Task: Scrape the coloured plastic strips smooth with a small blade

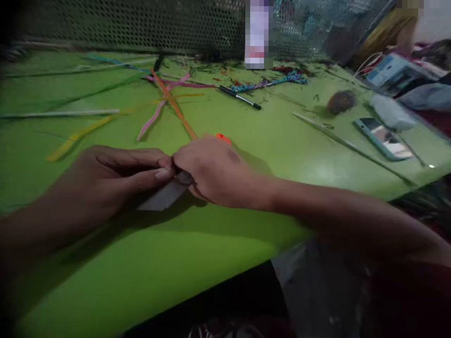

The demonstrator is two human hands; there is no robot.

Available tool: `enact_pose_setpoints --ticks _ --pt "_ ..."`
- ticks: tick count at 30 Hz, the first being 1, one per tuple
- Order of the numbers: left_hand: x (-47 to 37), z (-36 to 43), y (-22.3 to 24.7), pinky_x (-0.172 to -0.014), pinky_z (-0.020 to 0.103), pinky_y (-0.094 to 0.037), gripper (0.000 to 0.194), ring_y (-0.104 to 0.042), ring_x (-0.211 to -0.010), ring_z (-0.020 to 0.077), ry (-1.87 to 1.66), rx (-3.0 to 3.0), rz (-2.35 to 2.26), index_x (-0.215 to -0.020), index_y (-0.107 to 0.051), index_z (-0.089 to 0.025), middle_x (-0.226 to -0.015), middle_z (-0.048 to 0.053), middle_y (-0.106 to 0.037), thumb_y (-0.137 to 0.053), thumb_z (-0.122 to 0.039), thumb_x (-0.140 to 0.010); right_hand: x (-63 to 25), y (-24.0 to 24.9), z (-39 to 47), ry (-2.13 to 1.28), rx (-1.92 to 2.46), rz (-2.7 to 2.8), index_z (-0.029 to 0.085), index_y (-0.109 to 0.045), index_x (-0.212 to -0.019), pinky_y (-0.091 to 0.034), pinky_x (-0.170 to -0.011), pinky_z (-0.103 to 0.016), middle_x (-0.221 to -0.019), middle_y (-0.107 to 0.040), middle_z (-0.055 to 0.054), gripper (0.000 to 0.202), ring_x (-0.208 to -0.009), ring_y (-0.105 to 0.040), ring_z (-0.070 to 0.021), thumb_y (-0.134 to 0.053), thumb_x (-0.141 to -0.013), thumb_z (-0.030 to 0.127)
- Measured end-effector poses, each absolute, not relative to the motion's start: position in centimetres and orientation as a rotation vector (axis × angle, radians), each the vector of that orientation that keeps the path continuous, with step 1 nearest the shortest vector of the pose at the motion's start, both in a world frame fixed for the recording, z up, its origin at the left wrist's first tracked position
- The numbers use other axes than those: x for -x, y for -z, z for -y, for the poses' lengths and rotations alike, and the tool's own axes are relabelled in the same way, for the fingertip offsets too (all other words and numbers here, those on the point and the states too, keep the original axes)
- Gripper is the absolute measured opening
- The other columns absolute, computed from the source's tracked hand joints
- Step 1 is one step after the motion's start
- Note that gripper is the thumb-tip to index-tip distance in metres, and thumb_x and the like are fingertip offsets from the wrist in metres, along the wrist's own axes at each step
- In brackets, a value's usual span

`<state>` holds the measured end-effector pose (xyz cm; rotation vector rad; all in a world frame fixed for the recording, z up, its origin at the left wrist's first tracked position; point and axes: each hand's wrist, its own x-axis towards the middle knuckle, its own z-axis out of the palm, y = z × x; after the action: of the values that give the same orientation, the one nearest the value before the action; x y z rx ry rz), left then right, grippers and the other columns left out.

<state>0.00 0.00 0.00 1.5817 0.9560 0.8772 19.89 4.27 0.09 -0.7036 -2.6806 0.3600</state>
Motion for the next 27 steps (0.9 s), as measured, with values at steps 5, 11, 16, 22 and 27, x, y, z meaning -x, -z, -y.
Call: enact_pose_setpoints --ticks 5,11,16,22,27 --pt "-0.02 0.07 0.02 -0.070 0.022 -0.054 0.013 -0.067 -0.065 0.0149 -0.874 -1.583 -0.999 -0.082 -0.082 -0.025 -0.070 -0.002 -0.075 -0.072 -0.028 -0.089 -19.96 -0.21 -4.03 -0.386 0.709 2.664 0.014 -0.055 -0.072 -0.038 -0.077 -0.026 -0.069 -0.057 -0.001 0.014 -0.067 -0.050 -0.0102 -0.055 -0.083 0.007" --pt "0.04 -0.12 0.30 -0.069 0.025 -0.057 0.012 -0.069 -0.064 0.0177 -0.872 -1.584 -1.024 -0.083 -0.082 -0.026 -0.071 -0.001 -0.076 -0.072 -0.032 -0.087 -19.95 -0.01 -4.25 -0.367 0.678 2.647 0.014 -0.055 -0.071 -0.039 -0.074 -0.025 -0.068 -0.058 -0.001 0.011 -0.066 -0.050 -0.0103 -0.054 -0.077 0.005" --pt "-0.08 -0.19 0.31 -0.068 0.025 -0.058 0.012 -0.070 -0.065 0.0185 -0.886 -1.571 -1.037 -0.081 -0.082 -0.025 -0.071 -0.001 -0.076 -0.074 -0.032 -0.085 -19.93 0.09 -4.30 -0.349 0.700 2.656 0.014 -0.054 -0.072 -0.037 -0.073 -0.025 -0.069 -0.058 0.000 0.012 -0.066 -0.049 -0.0099 -0.054 -0.078 0.005" --pt "-0.19 -0.07 0.48 -0.068 0.023 -0.057 0.012 -0.069 -0.063 0.0161 -0.905 -1.575 -1.044 -0.084 -0.083 -0.026 -0.069 -0.001 -0.076 -0.074 -0.032 -0.087 -20.01 -0.10 -4.14 -0.351 0.721 2.668 0.014 -0.055 -0.072 -0.036 -0.072 -0.025 -0.070 -0.058 0.000 0.012 -0.068 -0.049 -0.0089 -0.058 -0.078 0.003" --pt "-0.25 -0.02 0.46 -0.068 0.023 -0.057 0.011 -0.068 -0.062 0.0145 -0.920 -1.593 -1.018 -0.088 -0.084 -0.027 -0.068 -0.002 -0.076 -0.073 -0.029 -0.088 -20.00 -0.01 -4.22 -0.337 0.737 2.676 0.014 -0.056 -0.071 -0.036 -0.073 -0.026 -0.069 -0.059 0.000 0.011 -0.067 -0.049 -0.0099 -0.058 -0.080 0.008"
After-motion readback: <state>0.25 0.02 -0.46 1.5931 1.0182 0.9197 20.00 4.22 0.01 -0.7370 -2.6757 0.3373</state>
